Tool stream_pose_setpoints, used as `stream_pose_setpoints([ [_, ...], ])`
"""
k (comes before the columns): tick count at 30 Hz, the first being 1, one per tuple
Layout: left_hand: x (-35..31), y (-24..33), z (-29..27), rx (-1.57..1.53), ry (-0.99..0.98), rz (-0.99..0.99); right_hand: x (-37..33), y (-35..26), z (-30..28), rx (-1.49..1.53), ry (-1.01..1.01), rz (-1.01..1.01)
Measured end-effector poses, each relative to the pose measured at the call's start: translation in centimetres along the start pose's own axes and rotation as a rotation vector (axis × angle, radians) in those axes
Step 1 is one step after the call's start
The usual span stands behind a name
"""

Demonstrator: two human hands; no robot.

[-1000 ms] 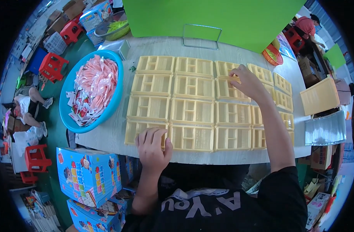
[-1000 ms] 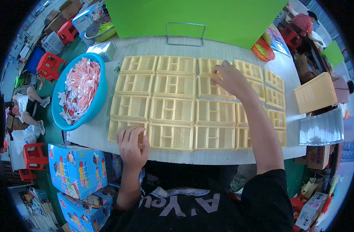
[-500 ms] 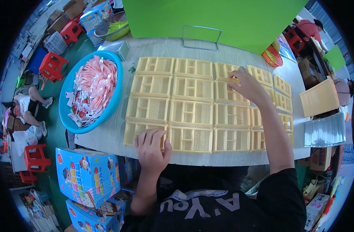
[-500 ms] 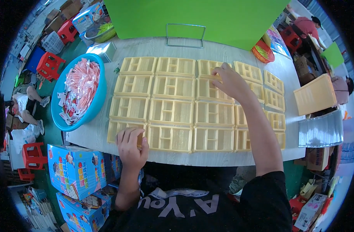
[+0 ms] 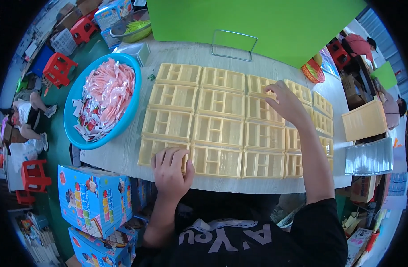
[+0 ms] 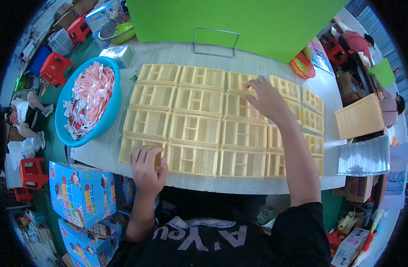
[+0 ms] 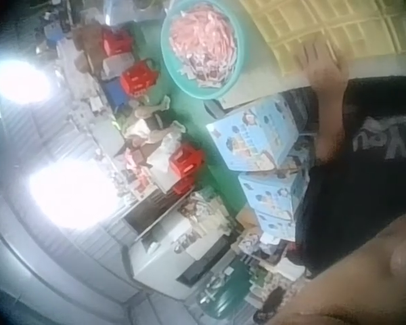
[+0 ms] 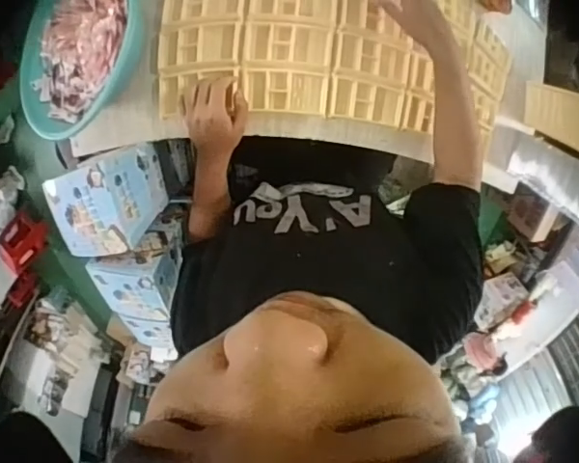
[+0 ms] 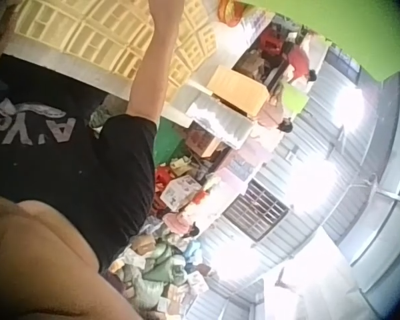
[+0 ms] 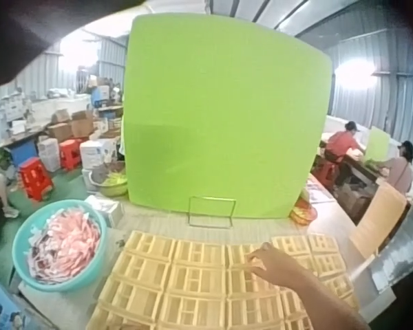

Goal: Arranging yellow plastic trays in a grid on a table in a factory setting.

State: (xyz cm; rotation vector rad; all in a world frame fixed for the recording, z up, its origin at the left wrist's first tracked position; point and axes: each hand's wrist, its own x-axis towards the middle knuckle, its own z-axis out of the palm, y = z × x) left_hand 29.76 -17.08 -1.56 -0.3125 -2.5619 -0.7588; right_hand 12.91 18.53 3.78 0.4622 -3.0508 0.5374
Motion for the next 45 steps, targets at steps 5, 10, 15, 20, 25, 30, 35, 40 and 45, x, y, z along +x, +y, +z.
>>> stream_pose_setpoints([
  [5, -0.2, 0.0, -0.3, -0.01, 0.028, 0.023, -2.8, -0.8, -1.9, 0.089, 0.091, -0.029],
  [10, 0.7, 3.1, -2.1, -0.789, 0.132, -0.099, -9.6, -4.7, -3.3, 0.198, 0.201, -0.004],
  [15, 6.4, 5.6, -1.3, -1.957, -0.051, -0.237, -17.7, -5.3, -2.4, 0.343, 0.311, 0.074],
  [20, 7.4, 4.7, 0.2, -2.082, -0.042, -0.304, -21.7, -3.7, -1.3, 0.507, 0.396, 0.24],
  [25, 7.6, 3.5, 0.1, -2.076, -0.04, -0.268, -23.0, -3.3, -1.1, 0.548, 0.404, 0.242],
  [30, 7.6, 4.3, 0.6, -2.106, -0.05, -0.319, -23.4, -3.6, -0.7, 0.591, 0.374, 0.217],
  [35, 6.6, 3.2, -0.3, -2.191, -0.045, -0.306, -22.0, -4.9, -0.5, 0.603, 0.284, 0.08],
  [40, 6.4, 3.1, 0.1, -2.238, 0.002, -0.314, -21.4, -5.4, 0.0, 0.596, 0.273, 0.06],
  [45, 6.7, 3.2, 0.0, -2.23, -0.016, -0.3, -21.5, -6.2, 0.2, 0.655, 0.241, 0.061],
])
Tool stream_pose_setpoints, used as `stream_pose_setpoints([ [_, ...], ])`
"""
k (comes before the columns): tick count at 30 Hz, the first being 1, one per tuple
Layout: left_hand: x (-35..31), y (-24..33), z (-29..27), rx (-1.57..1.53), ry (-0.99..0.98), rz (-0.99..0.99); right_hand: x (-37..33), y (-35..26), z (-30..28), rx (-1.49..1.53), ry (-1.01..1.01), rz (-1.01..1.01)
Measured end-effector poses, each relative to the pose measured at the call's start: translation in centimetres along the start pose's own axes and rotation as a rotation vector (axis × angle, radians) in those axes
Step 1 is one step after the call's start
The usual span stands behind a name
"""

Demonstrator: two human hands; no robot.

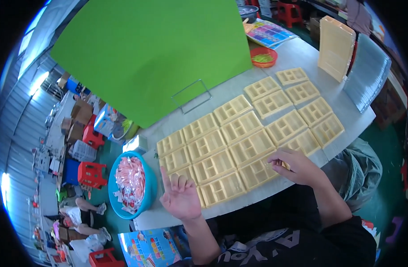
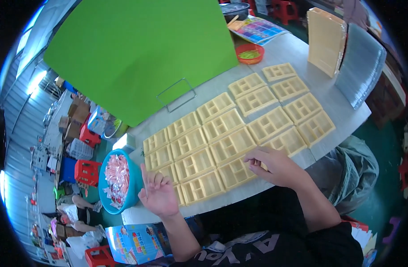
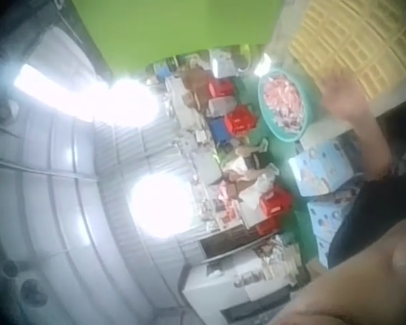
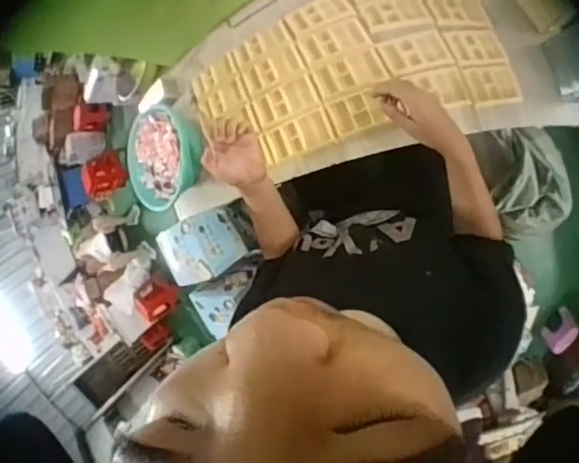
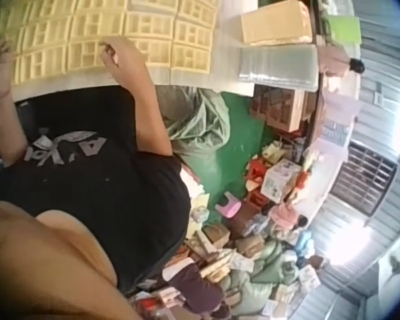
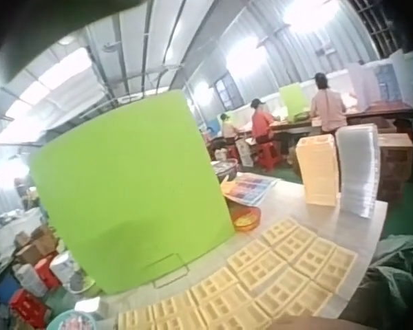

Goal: Arranging yellow plastic trays in a grid on a table in a factory setting.

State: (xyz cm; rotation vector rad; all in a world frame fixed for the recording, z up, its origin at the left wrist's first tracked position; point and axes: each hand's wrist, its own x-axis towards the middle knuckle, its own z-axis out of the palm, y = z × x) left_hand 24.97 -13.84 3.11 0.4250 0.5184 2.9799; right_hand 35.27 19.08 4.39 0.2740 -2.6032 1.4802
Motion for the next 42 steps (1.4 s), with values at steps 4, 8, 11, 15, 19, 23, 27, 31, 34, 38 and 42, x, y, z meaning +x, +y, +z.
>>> stream_pose_setpoints([
  [4, 0.0, 0.3, -0.2, 0.004, -0.016, 0.015, 0.1, 0.1, 0.7, -0.018, -0.03, 0.014],
  [8, 0.0, -0.1, 0.0, -0.004, -0.006, 0.011, 0.5, -0.2, 0.7, -0.019, -0.029, 0.01],
  [11, 0.1, -0.3, -0.2, -0.023, 0.002, 0.005, 0.8, -0.9, 0.6, -0.038, -0.039, 0.002],
  [15, 0.4, -0.9, -0.5, -0.041, 0.009, -0.023, 0.9, -0.9, 0.6, -0.045, -0.051, -0.02],
  [19, 1.0, -1.4, -1.0, -0.042, 0.031, -0.033, 0.9, -0.3, 1.1, -0.055, -0.056, -0.007],
  [23, 1.0, -1.6, -0.8, -0.098, -0.051, -0.054, -1.0, 1.4, 2.0, -0.265, 0.016, -0.326],
  [27, 0.7, -1.5, 3.9, -0.044, -0.027, -0.102, -3.1, 1.5, 4.5, -0.409, 0.129, -0.552],
  [31, 1.3, -1.3, 5.6, -0.01, -0.35, -0.065, -2.9, 3.1, 5.4, -0.476, 0.2, -0.503],
  [34, 1.9, -1.4, 5.6, 0.004, -0.437, -0.084, -2.8, 3.0, 5.6, -0.506, 0.185, -0.408],
  [38, 2.1, -2.0, 4.5, 0.048, -0.368, -0.062, -2.4, 2.4, 5.7, -0.486, 0.153, -0.402],
  [42, 2.0, -2.7, 3.0, 0.009, -0.35, -0.069, -2.2, 2.2, 5.8, -0.448, 0.17, -0.412],
])
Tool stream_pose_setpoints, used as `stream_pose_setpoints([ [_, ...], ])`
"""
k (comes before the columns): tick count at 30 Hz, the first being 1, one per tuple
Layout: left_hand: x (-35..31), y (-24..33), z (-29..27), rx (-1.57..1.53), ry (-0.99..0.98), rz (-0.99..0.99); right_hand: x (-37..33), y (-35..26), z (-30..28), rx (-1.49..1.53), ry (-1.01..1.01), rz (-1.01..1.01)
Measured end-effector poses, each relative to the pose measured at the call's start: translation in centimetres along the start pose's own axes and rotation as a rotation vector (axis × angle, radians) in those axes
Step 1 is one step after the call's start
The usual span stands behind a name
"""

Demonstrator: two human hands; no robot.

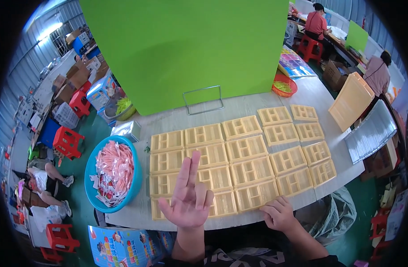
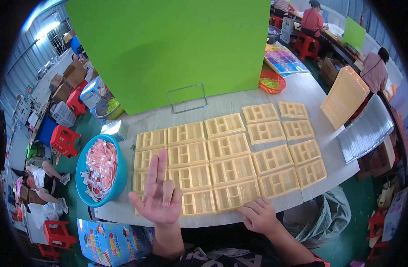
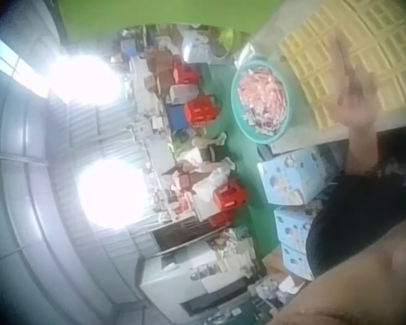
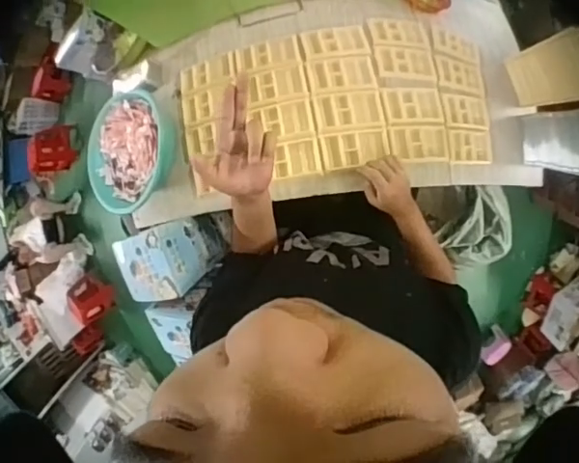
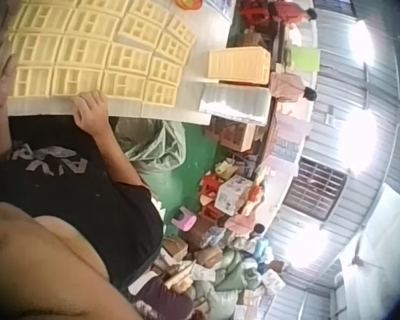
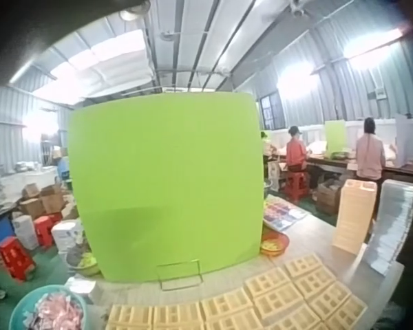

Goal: Arranging yellow plastic trays in a grid on a table in a factory setting.

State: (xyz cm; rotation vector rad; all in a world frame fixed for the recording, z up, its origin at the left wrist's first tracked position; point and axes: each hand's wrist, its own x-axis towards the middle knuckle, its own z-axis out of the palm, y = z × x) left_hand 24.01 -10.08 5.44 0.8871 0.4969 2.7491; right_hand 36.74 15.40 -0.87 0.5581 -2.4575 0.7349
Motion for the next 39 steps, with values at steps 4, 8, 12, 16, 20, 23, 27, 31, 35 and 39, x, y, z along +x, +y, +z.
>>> stream_pose_setpoints([
  [4, -0.2, 0.3, 0.2, 0.067, 0.139, -0.029, -0.1, 0.1, 0.0, -0.013, -0.01, -0.005],
  [8, 1.1, 1.0, 0.8, -0.076, -0.002, -0.003, -0.2, 0.0, -0.1, -0.015, -0.011, 0.006],
  [12, 0.4, 0.5, 0.8, -0.177, 0.062, -0.047, -0.3, 0.2, -0.1, -0.027, -0.018, 0.026],
  [16, -0.5, 0.0, -0.1, -0.208, 0.145, -0.07, -0.3, 0.0, -0.1, -0.038, -0.045, 0.017],
  [20, -0.2, 0.4, 0.0, -0.181, 0.13, -0.046, -0.3, 0.1, -0.1, -0.04, -0.036, 0.007],
  [23, 0.2, 1.2, 0.4, -0.204, 0.126, -0.032, -0.3, 0.1, -0.1, -0.035, -0.041, 0.027],
  [27, 1.5, 2.5, 1.6, -0.125, -0.016, 0.016, -0.2, 0.0, -0.2, -0.025, -0.028, 0.037],
  [31, 1.7, 1.4, 2.8, 0.024, 0.31, 0.121, -0.6, 0.2, -0.1, -0.023, -0.004, 0.046],
  [35, 0.6, 0.7, -0.2, -0.112, 0.215, 0.038, -0.2, 0.0, -0.1, -0.017, -0.01, 0.034],
  [39, 0.9, 1.0, -0.1, -0.086, 0.185, 0.051, -0.2, 0.0, -0.2, -0.01, -0.024, 0.032],
])
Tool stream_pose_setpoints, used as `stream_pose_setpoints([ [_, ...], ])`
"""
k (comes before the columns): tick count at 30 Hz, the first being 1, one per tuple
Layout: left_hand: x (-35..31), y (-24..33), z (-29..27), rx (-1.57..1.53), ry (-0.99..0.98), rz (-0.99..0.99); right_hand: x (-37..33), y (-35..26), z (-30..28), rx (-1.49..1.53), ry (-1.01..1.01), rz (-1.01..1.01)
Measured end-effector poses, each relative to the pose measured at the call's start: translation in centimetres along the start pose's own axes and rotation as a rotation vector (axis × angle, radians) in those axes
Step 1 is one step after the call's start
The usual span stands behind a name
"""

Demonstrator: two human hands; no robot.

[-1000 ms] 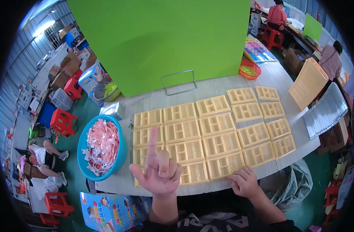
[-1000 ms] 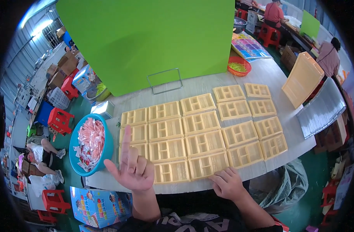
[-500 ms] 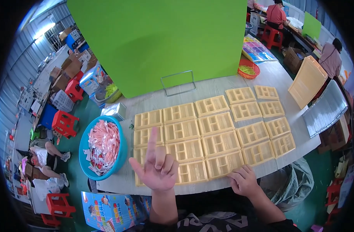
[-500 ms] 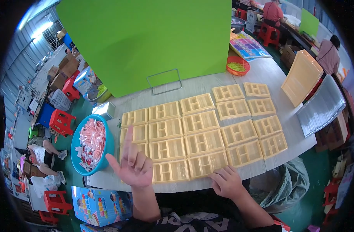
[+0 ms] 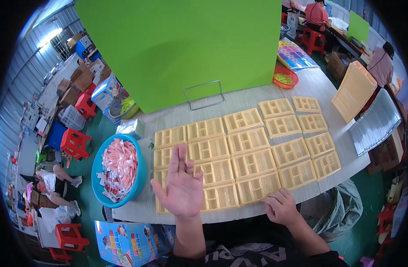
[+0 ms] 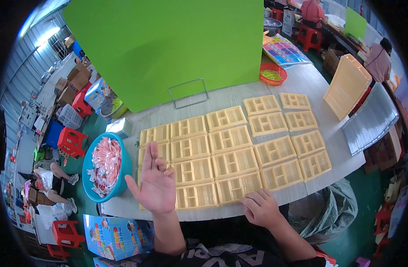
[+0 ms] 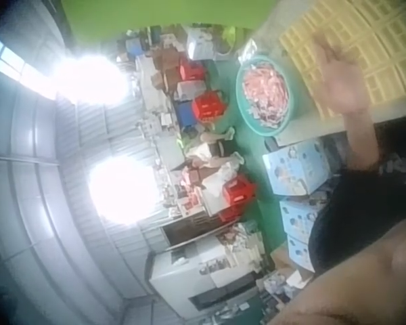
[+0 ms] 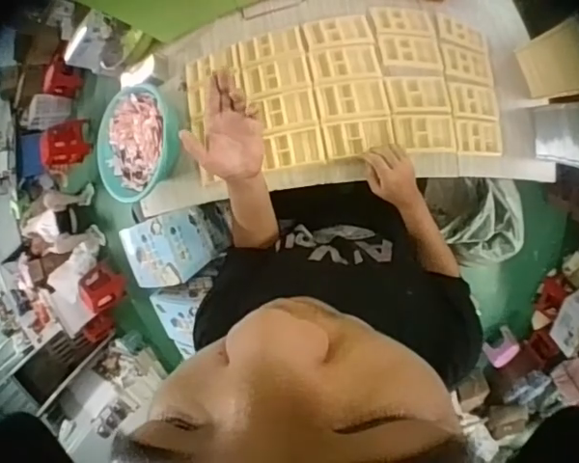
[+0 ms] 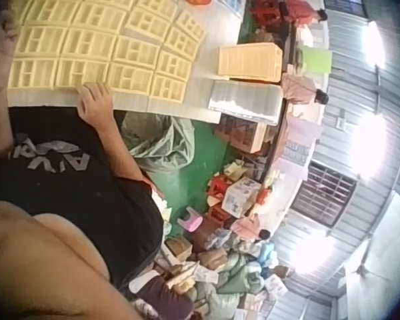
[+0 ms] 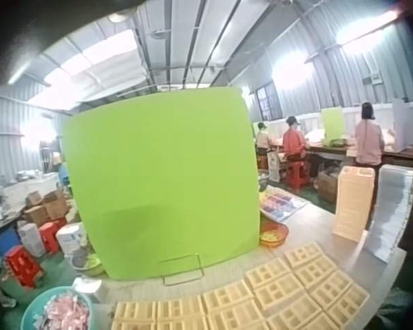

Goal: Arranging yellow plastic trays in a grid on a table in a factory setting.

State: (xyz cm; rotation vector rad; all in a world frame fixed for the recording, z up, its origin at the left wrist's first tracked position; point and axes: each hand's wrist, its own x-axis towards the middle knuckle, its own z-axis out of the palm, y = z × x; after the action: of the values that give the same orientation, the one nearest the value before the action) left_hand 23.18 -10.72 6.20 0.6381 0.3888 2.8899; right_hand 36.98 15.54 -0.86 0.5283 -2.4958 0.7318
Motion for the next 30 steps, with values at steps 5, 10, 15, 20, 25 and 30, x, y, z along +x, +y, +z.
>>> stream_pose_setpoints([
  [5, -0.3, 0.7, 0.9, 0.057, -0.01, 0.037, -0.2, 0.1, 0.0, -0.012, -0.004, 0.021],
  [10, -1.4, 0.7, 0.1, 0.032, 0.023, -0.039, 0.0, 0.0, 0.2, -0.016, 0.004, 0.014],
  [15, -1.2, 0.7, -0.5, 0.05, 0.045, -0.069, -0.1, -0.1, 0.2, -0.012, 0.001, 0.006],
  [20, -1.1, 0.6, -0.3, 0.067, 0.04, -0.079, -0.2, 0.0, 0.2, -0.02, 0.003, 0.02],
  [25, -2.7, -0.8, -1.0, 0.108, 0.017, -0.142, -0.1, -0.3, -0.5, -0.006, 0.006, 0.014],
  [30, -7.9, -4.6, -1.9, 0.652, -0.088, -0.325, 0.7, 1.3, -2.1, 0.039, -0.02, 0.034],
])
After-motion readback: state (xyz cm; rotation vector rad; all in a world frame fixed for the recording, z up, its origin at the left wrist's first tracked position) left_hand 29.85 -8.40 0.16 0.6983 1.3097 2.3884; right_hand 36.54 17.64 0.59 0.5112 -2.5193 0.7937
